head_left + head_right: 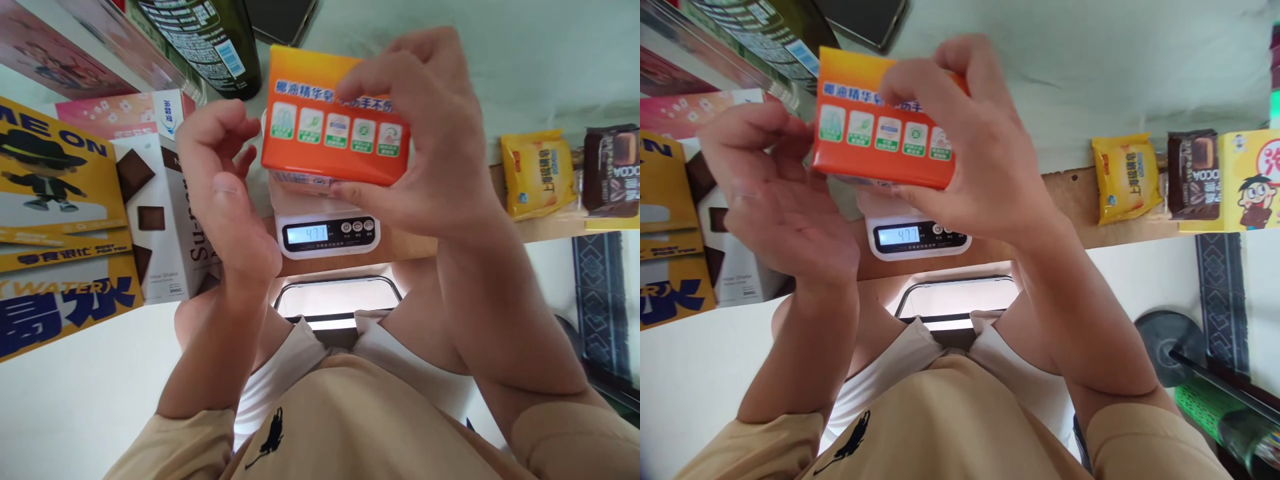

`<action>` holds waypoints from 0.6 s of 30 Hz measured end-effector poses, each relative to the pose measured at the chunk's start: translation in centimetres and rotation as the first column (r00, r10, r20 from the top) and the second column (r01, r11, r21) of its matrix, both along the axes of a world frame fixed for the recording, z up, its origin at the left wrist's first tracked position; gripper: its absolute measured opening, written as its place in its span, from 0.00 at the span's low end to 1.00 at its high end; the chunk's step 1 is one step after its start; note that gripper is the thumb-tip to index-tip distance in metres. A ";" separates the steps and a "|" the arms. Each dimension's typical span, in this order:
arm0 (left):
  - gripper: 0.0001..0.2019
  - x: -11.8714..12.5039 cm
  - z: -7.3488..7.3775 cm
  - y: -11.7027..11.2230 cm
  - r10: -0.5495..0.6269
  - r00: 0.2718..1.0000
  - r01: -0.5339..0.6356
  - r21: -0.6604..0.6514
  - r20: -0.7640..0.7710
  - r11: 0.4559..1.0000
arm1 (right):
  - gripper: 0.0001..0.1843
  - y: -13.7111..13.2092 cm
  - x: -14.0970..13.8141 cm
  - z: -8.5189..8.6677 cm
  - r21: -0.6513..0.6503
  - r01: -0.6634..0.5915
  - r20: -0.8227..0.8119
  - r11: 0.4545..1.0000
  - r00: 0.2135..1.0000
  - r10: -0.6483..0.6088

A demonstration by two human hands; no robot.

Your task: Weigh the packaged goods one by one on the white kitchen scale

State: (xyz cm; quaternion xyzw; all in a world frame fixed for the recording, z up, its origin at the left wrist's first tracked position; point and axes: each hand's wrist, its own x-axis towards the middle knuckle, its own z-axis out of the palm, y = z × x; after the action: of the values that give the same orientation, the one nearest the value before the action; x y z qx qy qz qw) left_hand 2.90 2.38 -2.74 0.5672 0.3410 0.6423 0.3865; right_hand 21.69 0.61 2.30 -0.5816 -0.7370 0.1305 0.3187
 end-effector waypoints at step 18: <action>0.21 0.4 -0.4 0.2 0.146 0.979 -0.130 0.121 -0.140 0.984 | 0.32 -6.9 8.0 -1.9 0.018 0.640 0.187 0.768 0.753 -0.631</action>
State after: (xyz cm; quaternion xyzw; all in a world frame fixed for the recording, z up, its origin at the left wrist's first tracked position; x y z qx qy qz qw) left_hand 3.27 2.54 -3.11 0.6089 0.3709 0.6418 0.2825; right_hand 29.68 -6.27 0.43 -0.8139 -0.5183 -0.0217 0.2618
